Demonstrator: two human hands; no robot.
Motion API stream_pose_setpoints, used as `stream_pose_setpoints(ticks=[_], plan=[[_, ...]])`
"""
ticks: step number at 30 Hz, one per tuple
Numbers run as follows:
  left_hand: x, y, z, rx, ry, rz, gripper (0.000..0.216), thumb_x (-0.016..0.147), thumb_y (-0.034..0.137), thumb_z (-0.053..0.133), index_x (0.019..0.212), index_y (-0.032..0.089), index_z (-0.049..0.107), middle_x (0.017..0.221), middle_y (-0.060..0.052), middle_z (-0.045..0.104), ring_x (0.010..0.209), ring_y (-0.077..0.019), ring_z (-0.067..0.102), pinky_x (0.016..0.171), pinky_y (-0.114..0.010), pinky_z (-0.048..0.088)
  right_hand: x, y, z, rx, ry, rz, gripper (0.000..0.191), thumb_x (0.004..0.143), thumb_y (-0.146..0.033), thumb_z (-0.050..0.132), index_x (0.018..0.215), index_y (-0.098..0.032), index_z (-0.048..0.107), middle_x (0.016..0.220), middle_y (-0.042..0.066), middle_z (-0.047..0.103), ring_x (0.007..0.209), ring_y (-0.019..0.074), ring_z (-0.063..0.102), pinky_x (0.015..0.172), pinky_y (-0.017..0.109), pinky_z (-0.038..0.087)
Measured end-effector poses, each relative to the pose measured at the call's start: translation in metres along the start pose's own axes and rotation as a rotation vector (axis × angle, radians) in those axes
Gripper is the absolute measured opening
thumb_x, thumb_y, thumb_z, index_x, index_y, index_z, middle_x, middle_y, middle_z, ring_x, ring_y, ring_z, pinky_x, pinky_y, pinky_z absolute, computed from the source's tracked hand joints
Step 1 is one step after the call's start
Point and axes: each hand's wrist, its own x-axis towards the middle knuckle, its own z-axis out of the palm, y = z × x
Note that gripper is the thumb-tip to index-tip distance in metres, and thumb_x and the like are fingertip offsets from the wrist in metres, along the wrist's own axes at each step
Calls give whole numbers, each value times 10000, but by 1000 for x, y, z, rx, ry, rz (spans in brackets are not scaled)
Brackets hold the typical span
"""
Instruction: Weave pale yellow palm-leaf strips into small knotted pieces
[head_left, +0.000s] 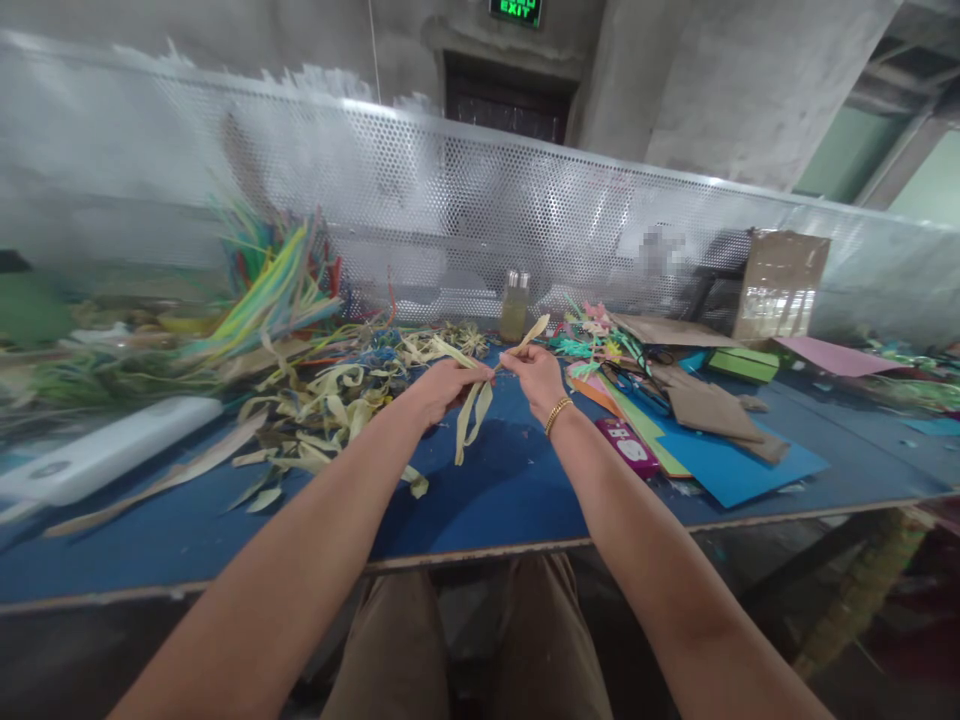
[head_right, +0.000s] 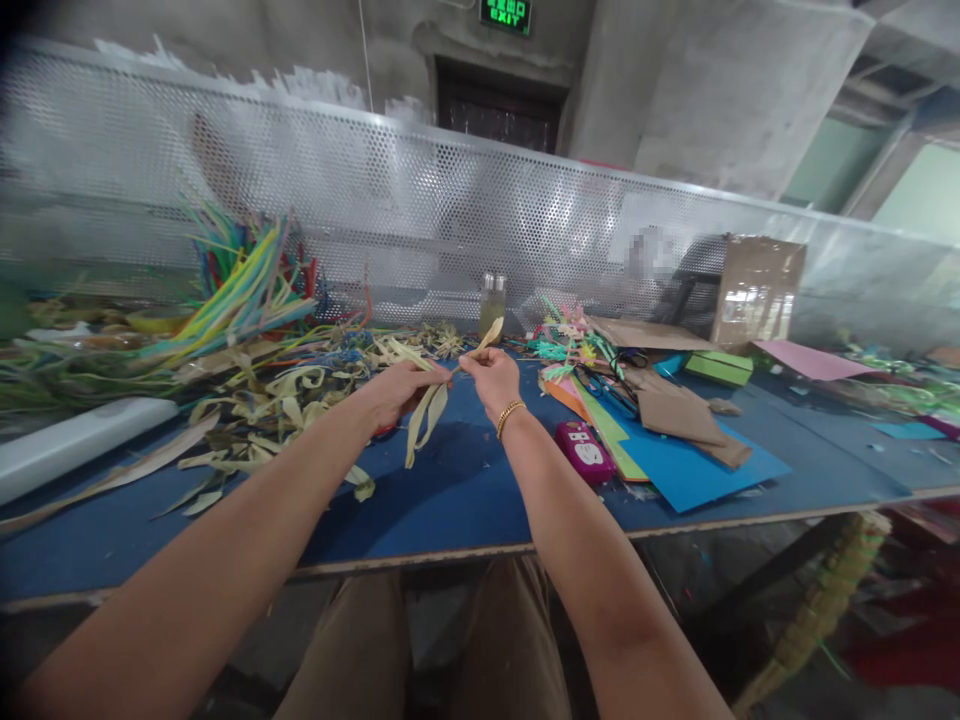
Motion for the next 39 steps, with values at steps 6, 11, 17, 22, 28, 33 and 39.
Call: stream_pose_setpoints(ticks=[6,11,17,22,28,33,39], plan=[[1,1,0,-155,4,-8,247,640,335,789,764,140,703,723,-57,692,627,-130,605,580,-243,442,1,0,-6,-82,7,32,331,612,-397,730,812,-169,598,791,32,661,750,162,626,738,300,491],[5,-2,-3,-125,17,2,233,610,311,816,702,142,685,668,-45,669,545,-111,559,510,-229,402,-2,-8,-11,-426,308,-85,653,597,-446,757,1120,-135,520,1037,140,628,980,266,595,882,419,446],[2,-4,-4,-17,-57,-9,221,629,324,797,768,165,731,710,-48,696,616,-140,614,583,-256,464,-11,-31,-17,-687,309,-415,495,742,-505,656,1146,-221,614,1274,134,552,1258,333,399,1025,511,278],[-6,-1,0,-47,-190,-83,179,639,271,789,772,168,727,740,-58,711,663,-165,633,649,-296,498,-11,-22,-8,-397,-375,-130,346,728,-528,654,647,-195,697,667,24,647,749,206,601,720,319,431],[-7,1,0,-45,-233,-119,209,694,345,748,696,143,700,573,-34,616,493,-112,526,495,-247,409,-11,-20,-1,-44,-342,5,273,632,-450,725,638,-177,706,550,-15,588,524,91,452,549,247,373],[-4,0,2,-15,-151,-95,202,640,320,772,706,139,714,582,-32,629,469,-101,479,468,-242,352,-12,-20,1,38,-314,40,308,625,-480,727,649,-173,707,606,5,622,562,97,488,564,248,406],[-5,4,3,23,-163,-129,200,628,308,750,731,137,733,668,-56,673,496,-103,495,467,-235,330,-9,-14,0,81,-215,53,338,625,-496,731,722,-172,714,683,21,654,594,116,517,548,253,434]])
